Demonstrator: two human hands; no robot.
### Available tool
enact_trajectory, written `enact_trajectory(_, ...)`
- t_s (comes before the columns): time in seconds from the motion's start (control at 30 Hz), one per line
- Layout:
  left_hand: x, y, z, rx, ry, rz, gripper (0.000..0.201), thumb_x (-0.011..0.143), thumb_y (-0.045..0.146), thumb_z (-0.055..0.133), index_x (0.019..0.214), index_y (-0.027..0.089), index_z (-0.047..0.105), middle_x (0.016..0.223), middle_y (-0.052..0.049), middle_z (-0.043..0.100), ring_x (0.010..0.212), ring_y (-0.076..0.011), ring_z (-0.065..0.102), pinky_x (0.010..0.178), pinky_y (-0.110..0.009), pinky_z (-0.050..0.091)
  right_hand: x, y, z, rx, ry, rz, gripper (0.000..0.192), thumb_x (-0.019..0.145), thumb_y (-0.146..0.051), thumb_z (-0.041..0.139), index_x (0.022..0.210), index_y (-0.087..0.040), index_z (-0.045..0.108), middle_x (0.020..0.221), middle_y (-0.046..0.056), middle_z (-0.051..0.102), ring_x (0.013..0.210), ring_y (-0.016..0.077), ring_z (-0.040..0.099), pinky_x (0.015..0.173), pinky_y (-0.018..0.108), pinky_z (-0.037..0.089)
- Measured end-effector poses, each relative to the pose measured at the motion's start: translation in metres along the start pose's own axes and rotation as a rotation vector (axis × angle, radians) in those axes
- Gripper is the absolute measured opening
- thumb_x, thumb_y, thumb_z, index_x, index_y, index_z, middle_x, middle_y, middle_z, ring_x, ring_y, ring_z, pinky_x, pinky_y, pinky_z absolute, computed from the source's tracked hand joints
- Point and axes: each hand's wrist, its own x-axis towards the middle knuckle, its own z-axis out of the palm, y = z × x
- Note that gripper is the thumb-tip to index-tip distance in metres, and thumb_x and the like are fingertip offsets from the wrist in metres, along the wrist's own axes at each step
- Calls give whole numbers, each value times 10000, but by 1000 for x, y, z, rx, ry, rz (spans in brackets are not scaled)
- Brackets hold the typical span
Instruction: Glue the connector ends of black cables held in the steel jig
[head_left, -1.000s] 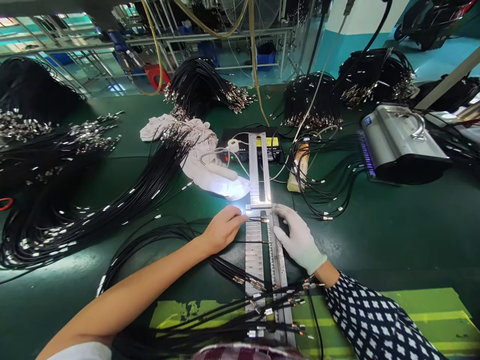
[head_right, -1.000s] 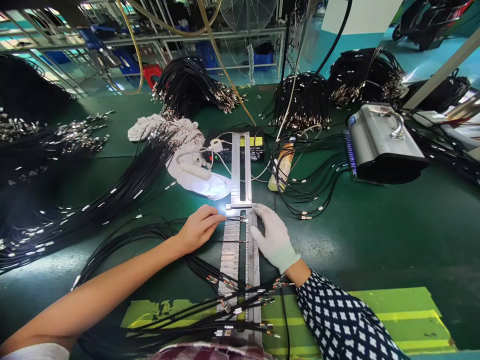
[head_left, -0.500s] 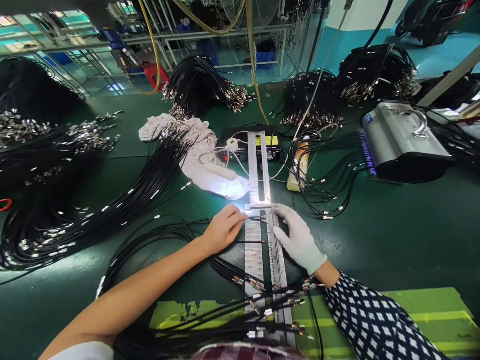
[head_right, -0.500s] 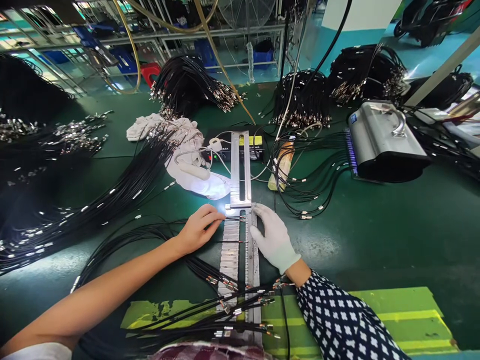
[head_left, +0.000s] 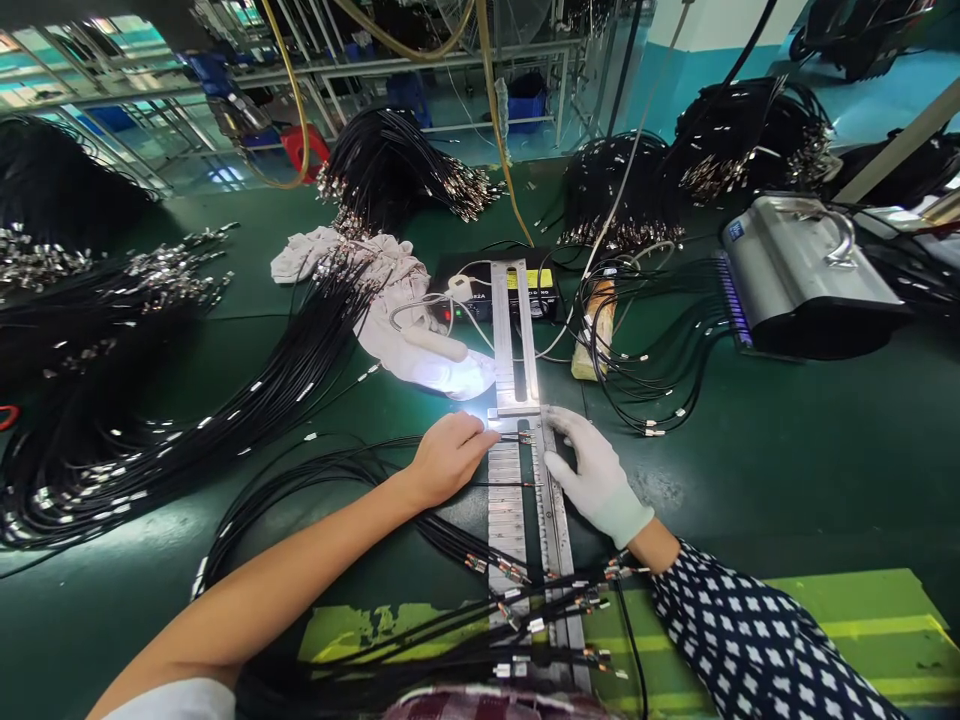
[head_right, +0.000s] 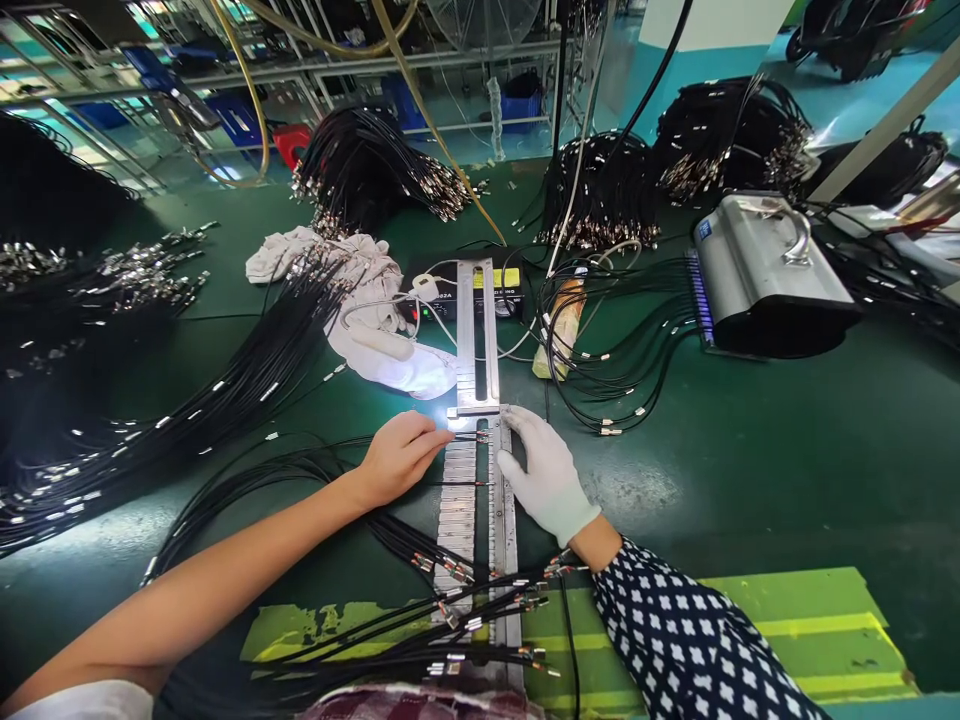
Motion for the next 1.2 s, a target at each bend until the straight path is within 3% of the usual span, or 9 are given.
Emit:
enact_trajectory(0.3,-3,1,1,-134,-99,-107,235,988,200,424,1003,196,659,910,-53,590,817,-164,506,699,-298,383,0,0,0,-6,-5,-6,419,882,-233,527,1301,-217,523,1376,100,559,1288,255,512,1083,475,441)
enact_trajectory(0.43,-14,3,-4,-118,-146,-130,295,984,154,404,1106,220,665,956,-69,573,872,-185,484,729,-320,364,-1,1,0,-12,-12,-10,407,901,-250,518,1305,-209,514,1387,102,548,1297,252,502,1091,475,434)
enact_trajectory(0.6,-21,7,-11,-93,-280,-184,371,1013,190,324,1259,214,600,865,-63,560,777,-183,442,680,-322,341,0,2,1,-2,-15,-10,406,897,-247,523,1301,-211,511,1381,103,552,1295,257,503,1094,483,434)
enact_trajectory(0.73,-21,16,-22,-240,-365,-230,333,1020,250,355,1290,190,540,949,-70,598,852,-187,495,757,-342,382,1,3,2,10,0,-19,409,892,-259,530,1297,-205,511,1372,114,557,1281,270,514,1083,501,442)
enact_trajectory(0.87,-25,28,-30,-436,-405,-290,190,988,268,465,1124,178,562,982,-61,608,905,-182,527,821,-331,429,0,4,2,3,-1,-21,414,886,-269,540,1294,-206,517,1371,115,559,1273,274,520,1077,505,443)
enact_trajectory(1.0,-23,29,-29,-506,-328,-363,143,984,214,462,991,191,604,914,-34,597,856,-145,565,770,-258,471,0,5,3,-1,7,-15,420,877,-257,546,1293,-202,521,1368,118,562,1276,271,518,1082,498,438)
enact_trajectory(1.07,-19,25,-25,-357,-239,-335,166,985,210,458,964,178,619,886,-39,592,818,-144,568,734,-253,471,0,6,4,2,16,-16,421,876,-252,548,1293,-200,521,1363,120,566,1277,269,518,1084,496,437)
enact_trajectory(1.2,-13,17,-14,69,-113,-154,252,995,190,405,898,142,633,758,-42,541,680,-157,495,617,-274,420,0,4,3,-4,6,-18,423,876,-245,547,1295,-198,520,1374,114,559,1282,263,513,1091,490,430)
